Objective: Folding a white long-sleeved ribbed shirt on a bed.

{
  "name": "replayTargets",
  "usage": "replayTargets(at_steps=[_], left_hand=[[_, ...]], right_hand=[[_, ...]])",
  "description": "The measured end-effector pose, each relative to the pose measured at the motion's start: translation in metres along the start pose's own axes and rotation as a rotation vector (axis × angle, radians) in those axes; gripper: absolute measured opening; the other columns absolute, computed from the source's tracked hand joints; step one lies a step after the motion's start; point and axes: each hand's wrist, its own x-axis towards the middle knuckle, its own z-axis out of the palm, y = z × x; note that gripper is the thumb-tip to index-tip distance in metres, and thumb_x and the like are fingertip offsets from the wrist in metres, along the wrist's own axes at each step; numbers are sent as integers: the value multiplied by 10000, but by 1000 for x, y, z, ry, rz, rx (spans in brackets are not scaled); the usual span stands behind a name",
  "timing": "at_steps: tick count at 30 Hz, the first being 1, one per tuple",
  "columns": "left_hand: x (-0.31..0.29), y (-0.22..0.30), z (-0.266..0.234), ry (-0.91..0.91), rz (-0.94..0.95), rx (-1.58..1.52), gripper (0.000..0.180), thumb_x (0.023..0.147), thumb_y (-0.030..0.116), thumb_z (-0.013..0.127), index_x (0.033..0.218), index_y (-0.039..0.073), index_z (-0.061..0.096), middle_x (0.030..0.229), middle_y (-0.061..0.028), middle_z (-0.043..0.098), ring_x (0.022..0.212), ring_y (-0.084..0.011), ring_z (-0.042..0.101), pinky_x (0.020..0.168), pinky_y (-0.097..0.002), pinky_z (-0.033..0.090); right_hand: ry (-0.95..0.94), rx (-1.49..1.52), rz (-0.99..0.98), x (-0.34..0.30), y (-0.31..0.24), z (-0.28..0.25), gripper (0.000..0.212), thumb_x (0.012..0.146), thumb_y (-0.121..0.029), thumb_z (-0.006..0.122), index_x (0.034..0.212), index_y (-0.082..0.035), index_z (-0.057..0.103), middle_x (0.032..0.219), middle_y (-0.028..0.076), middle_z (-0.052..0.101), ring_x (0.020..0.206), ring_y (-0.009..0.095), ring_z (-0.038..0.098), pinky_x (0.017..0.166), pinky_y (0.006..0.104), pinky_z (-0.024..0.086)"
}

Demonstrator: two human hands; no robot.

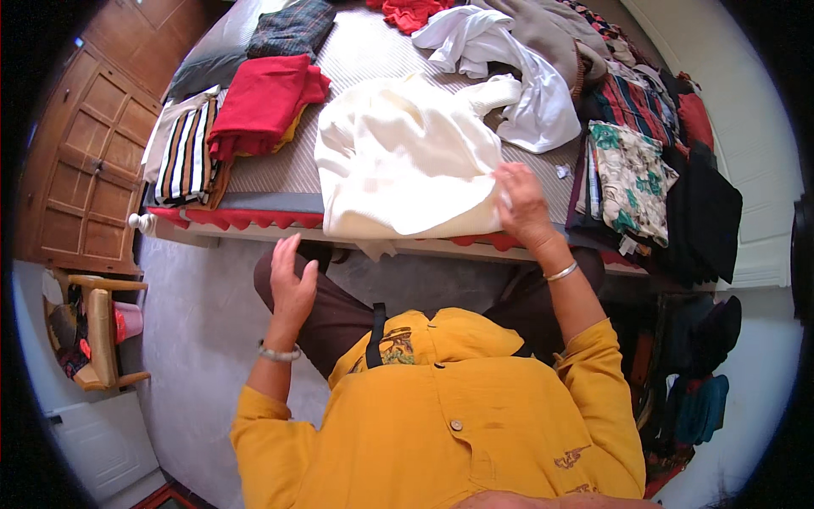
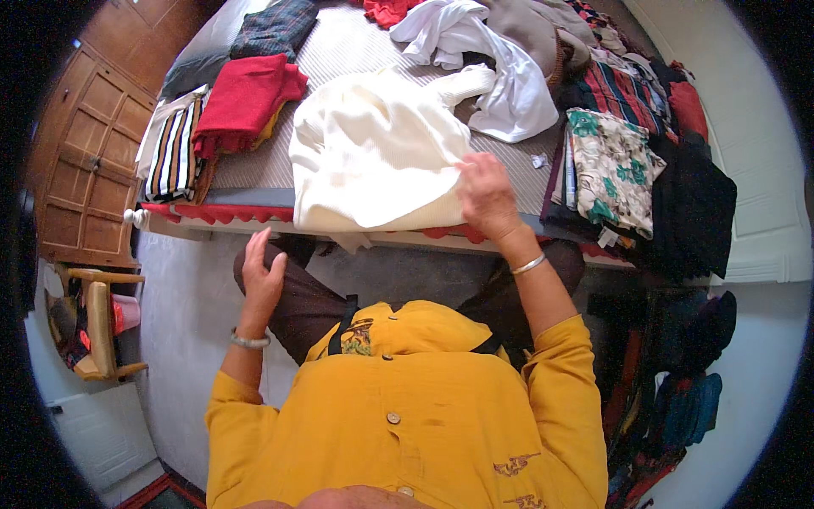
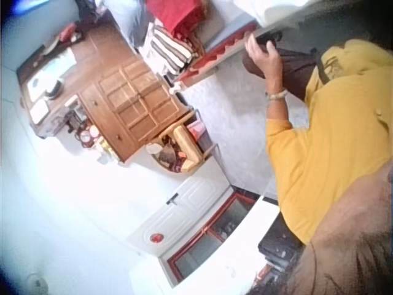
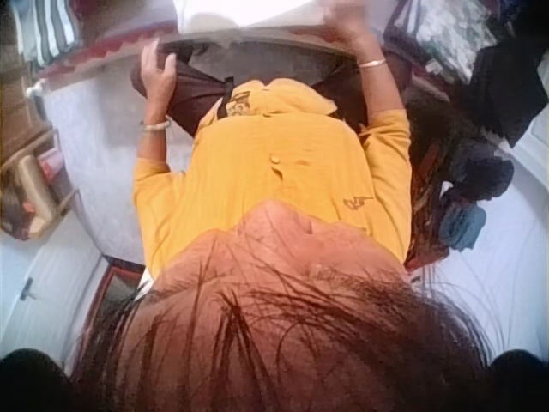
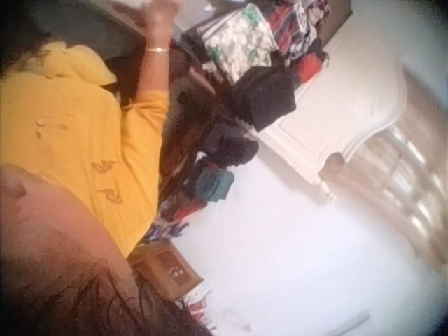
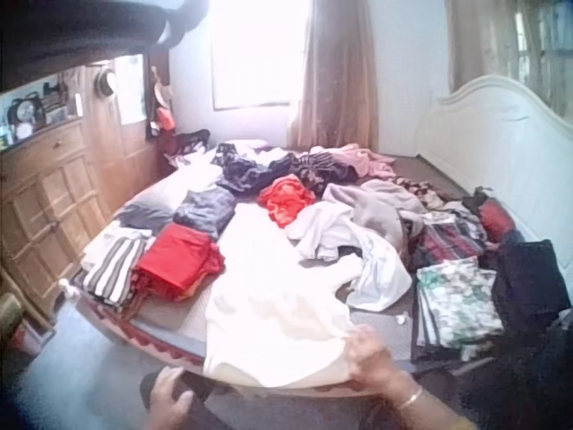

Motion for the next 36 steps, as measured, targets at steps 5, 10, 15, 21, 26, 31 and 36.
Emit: replayTargets(at_steps=[5, 10, 15, 21, 26, 31, 36], left_hand=[[45, 1, 42, -87, 19, -78, 495, 793, 118, 619, 1238, -47, 479, 1193, -231, 517, 1131, -361, 498, 970, -391, 395], [72, 7, 59, -92, -78, -4, 427, 785, 201, 654, 1112, -51, 544, 1030, -213, 563, 962, -344, 560, 841, -395, 456], [82, 13, 61, -87, -81, -2, 358, 784, 239, 655, 1017, -24, 588, 966, -198, 581, 909, -347, 578, 803, -405, 463], [89, 5, 68, -31, -94, -4, 323, 797, 202, 621, 1035, -14, 588, 973, -199, 581, 911, -345, 578, 811, -413, 460], [90, 9, 67, 44, -58, 76, 268, 806, 203, 603, 984, 2, 597, 940, -186, 581, 897, -347, 572, 790, -430, 459], [98, 1, 62, -84, 173, 292, 166, 843, 191, 542, 876, 36, 592, 848, -165, 603, 753, -375, 574, 680, -441, 476], [126, -5, 31, 78, -178, -584, 184, 892, 176, 486, 829, 40, 593, 758, -88, 623, 623, -207, 588, 562, -334, 473]], right_hand=[[-161, 257, 712, -20, 63, 1, 362, 766, -210, 654, 1049, 13, 621, 883, 160, 657, 840, 296, 634, 756, 367, 500], [-145, 462, 849, -23, 66, 15, 306, 749, -297, 677, 810, 2, 683, 691, 113, 659, 628, 183, 613, 620, 326, 478], [-65, 451, 732, -20, 56, 19, 209, 759, -201, 648, 820, -2, 674, 671, 83, 646, 605, 142, 592, 597, 303, 468], [-42, 552, 622, -18, 49, 14, 153, 796, -138, 602, 810, 3, 659, 643, 47, 617, 603, 102, 564, 586, 276, 455], [4, 679, 636, -16, 44, 7, 161, 817, -127, 587, 799, 22, 647, 641, 18, 598, 618, 76, 540, 582, 259, 446], [-66, 684, 505, -15, 48, 5, 151, 829, -123, 573, 811, 1, 655, 690, 5, 598, 616, 66, 521, 571, 242, 435], [226, 1276, 874, 23, 65, -24, 129, 847, -119, 540, 836, -31, 634, 718, 8, 612, 616, 86, 570, 563, 232, 467]])
